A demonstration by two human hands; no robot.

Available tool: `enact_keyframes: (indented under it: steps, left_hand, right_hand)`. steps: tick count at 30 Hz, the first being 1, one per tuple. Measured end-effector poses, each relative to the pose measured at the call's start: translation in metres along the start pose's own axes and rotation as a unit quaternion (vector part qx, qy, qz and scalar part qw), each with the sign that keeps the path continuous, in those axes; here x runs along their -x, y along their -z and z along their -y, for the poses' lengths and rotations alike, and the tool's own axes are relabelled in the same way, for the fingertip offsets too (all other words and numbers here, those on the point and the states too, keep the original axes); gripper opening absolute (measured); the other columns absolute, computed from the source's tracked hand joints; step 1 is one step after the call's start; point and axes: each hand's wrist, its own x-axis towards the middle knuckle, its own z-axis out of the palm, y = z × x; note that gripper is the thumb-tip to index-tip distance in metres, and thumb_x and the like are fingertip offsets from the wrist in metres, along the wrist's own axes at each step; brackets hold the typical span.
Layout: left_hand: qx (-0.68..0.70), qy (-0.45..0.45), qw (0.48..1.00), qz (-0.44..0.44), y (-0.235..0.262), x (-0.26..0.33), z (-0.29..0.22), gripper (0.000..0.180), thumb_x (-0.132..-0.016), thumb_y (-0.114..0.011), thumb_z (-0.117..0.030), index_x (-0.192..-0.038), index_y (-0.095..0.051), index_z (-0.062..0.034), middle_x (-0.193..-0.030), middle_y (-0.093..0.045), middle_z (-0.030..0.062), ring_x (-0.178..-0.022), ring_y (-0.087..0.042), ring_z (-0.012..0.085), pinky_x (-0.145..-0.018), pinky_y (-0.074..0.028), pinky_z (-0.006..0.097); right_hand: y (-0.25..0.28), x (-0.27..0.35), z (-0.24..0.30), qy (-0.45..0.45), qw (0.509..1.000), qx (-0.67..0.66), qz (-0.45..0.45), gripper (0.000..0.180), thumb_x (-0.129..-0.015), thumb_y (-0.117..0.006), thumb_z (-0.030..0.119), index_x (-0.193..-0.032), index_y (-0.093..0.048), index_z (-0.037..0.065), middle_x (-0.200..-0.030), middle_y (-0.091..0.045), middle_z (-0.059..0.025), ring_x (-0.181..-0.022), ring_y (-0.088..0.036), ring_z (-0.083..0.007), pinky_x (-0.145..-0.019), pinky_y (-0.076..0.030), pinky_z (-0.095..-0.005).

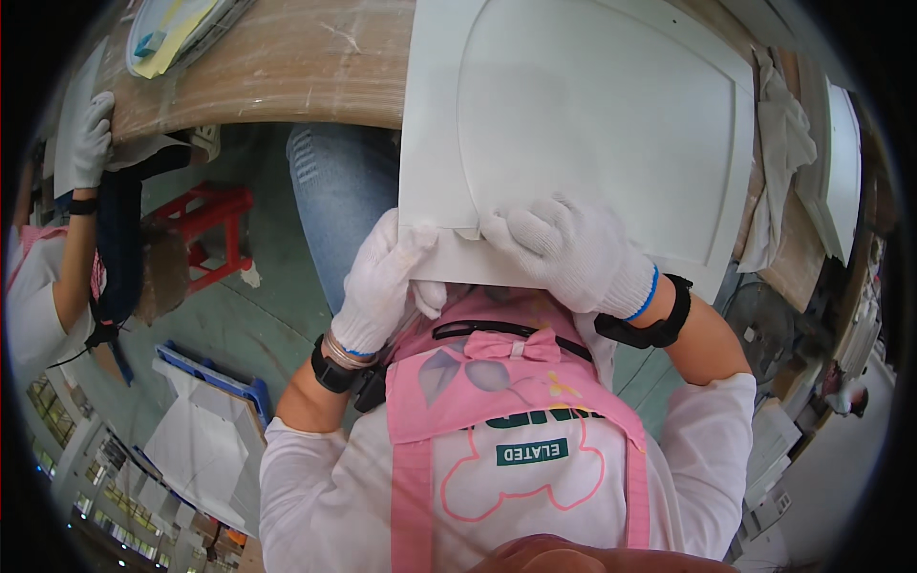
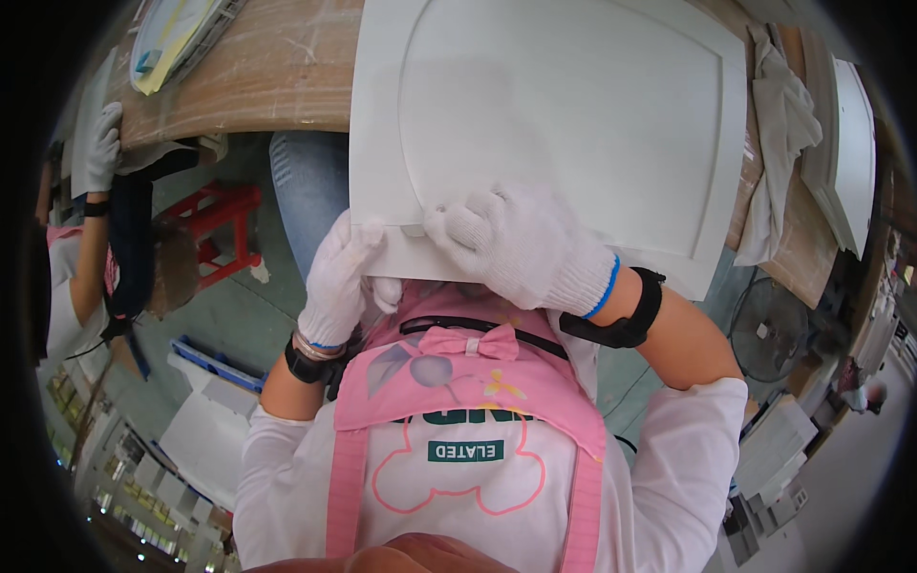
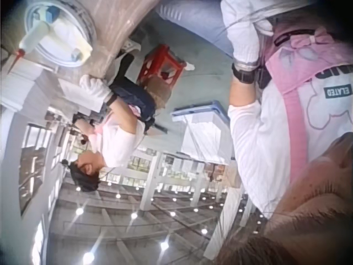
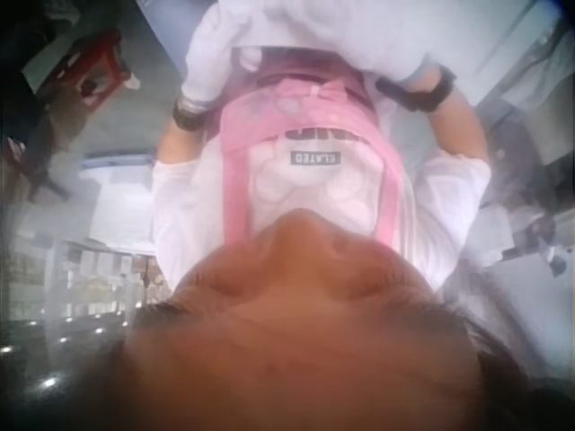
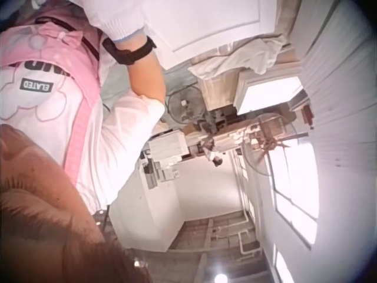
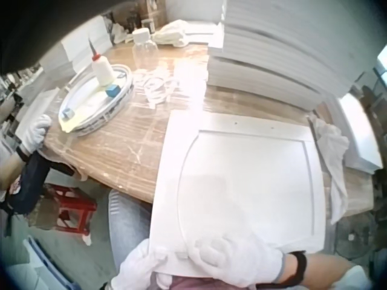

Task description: The person is cleaning and scraping the edges of white furniture panels at a workbench.

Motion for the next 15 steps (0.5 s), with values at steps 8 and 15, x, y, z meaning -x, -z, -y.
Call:
enact_keyframes:
  steps: [8,15]
  left_hand:
    - [-0.018,-0.004,1.000,-0.003,0.001,0.000,0.000,0.033,-0.103,-0.054,-0.031,-0.111,-0.051,0.0007,-0.067,-0.059,0.0056,-0.047,-0.053,0.0104,-0.042,-0.044,0.023]
    - [0.000,0.002,1.000,0.007,0.000,-0.001,-0.002,0.032,-0.103,-0.054,-0.030,-0.111,-0.051,0.0009,-0.067,-0.059,0.0056,-0.047,-0.053,0.0105,-0.043,-0.044,0.023]
  right_hand:
    - [-0.003,-0.009,-0.002,-0.034,0.998,-0.001,-0.055,0.053,-0.075,-0.062,0.018,-0.127,-0.058,0.006,-0.091,-0.057,-0.0060,-0.077,-0.060,-0.0249,-0.066,-0.051,-0.0372]
    - [-0.006,-0.008,-0.004,-0.037,0.997,-0.052,-0.042,0.054,-0.074,-0.062,0.016,-0.127,-0.059,0.006,-0.090,-0.058,-0.0042,-0.077,-0.061,-0.0248,-0.063,-0.051,-0.0373]
